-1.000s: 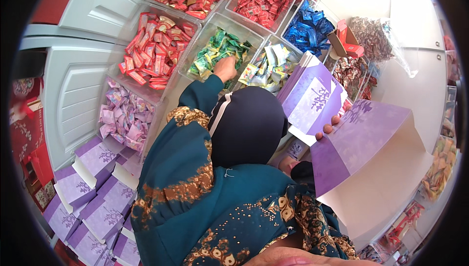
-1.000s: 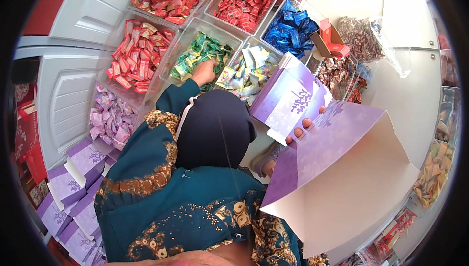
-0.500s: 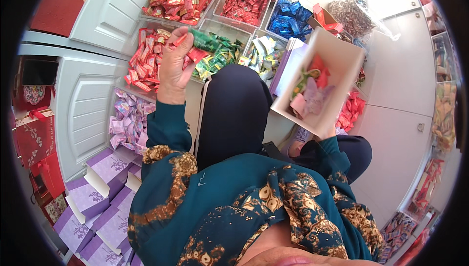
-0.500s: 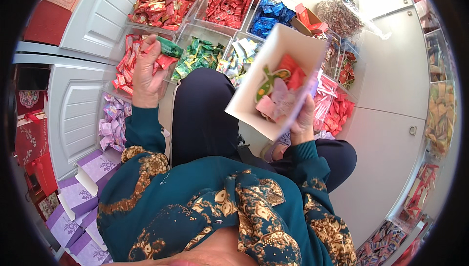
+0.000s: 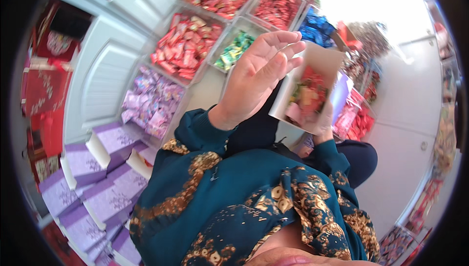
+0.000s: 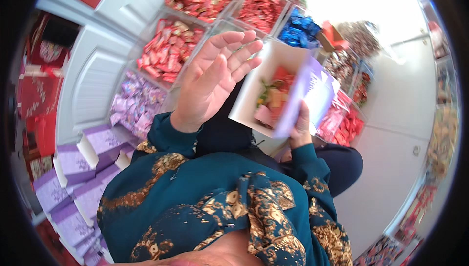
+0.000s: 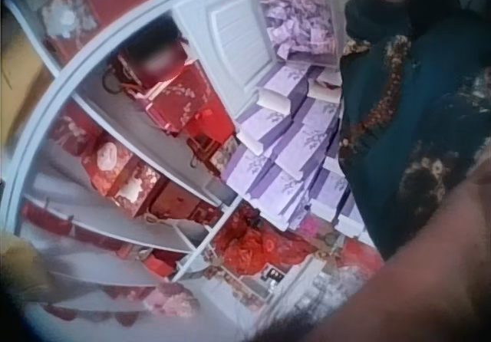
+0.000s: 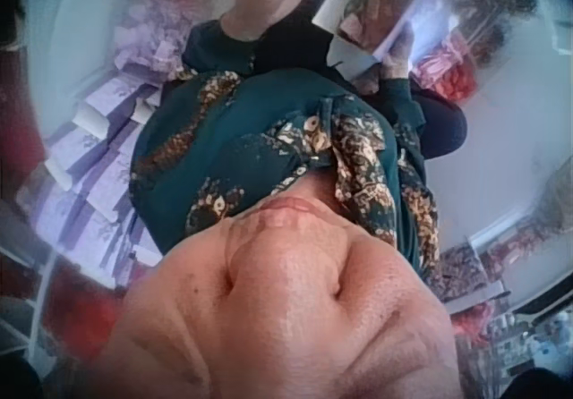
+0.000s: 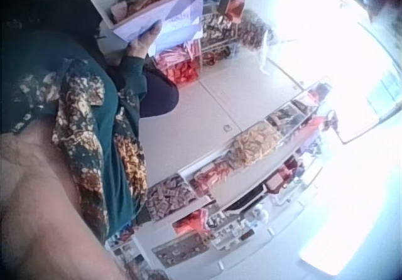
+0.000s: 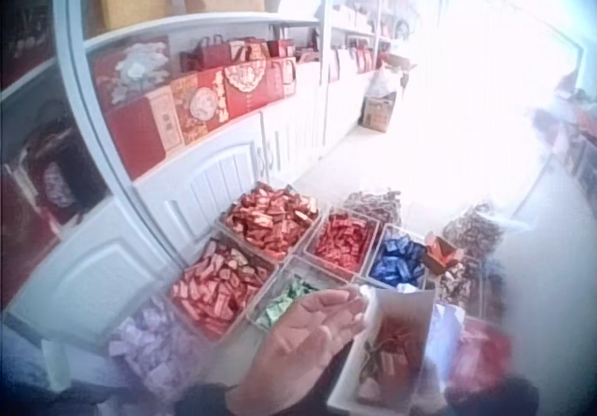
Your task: The person sits on the floor and packs assorted wrapped candies into purple gift boxes. They open each box, place candies inside from nearby bins, and close the boxes, repeating the process for multiple units.
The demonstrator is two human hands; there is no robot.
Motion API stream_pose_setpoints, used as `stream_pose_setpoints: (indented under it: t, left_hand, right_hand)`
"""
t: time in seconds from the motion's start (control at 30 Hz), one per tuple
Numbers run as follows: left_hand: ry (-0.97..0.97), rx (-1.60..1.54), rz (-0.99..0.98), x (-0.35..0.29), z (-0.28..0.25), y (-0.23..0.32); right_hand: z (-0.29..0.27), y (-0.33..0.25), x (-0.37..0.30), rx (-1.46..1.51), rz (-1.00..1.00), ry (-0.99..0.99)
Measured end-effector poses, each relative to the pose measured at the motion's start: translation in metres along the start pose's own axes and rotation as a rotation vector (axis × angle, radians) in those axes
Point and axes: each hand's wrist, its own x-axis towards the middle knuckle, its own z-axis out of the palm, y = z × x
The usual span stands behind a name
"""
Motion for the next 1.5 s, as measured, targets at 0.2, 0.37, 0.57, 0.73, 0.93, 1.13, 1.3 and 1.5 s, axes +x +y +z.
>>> stream_pose_setpoints:
  t: [0.2,0.37,0.57,0.73,0.93,1.13,1.3,1.5]
  left_hand:
    - [0.560,0.914,0.227,-0.004,-0.180,-0.007]
    - [0.437,1.976,-0.625,-0.057,-0.354,0.001]
    - [0.153,2.346,-1.168,-0.075,-0.408,-0.023]
    - [-0.055,2.495,-1.221,-0.065,-0.408,-0.011]
    - [0.730,1.734,0.078,-0.096,-0.380,0.055]
    - [1.014,1.488,-0.606,-0.218,-0.372,0.113]
    - [0.713,1.781,-0.917,-0.274,-0.379,0.059]
    - [1.023,1.356,-0.724,-0.240,-0.397,-0.014]
  right_hand:
    - [0.024,0.002,-0.013,-0.260,-0.070,-0.140]
    - [0.029,-0.004,-0.023,-0.126,-0.064,-0.123]
    - [0.033,-0.006,-0.027,-0.115,-0.066,-0.080]
    - [0.036,-0.002,-0.015,-0.244,-0.096,0.022]
    - [0.029,-0.002,-0.002,-0.227,-0.060,0.085]
    - [0.031,-0.009,0.007,-0.150,0.010,-0.071]
    - [0.036,-0.002,0.008,-0.161,0.041,-0.168]
    - [0.036,0.005,0.002,-0.065,0.076,-0.273]
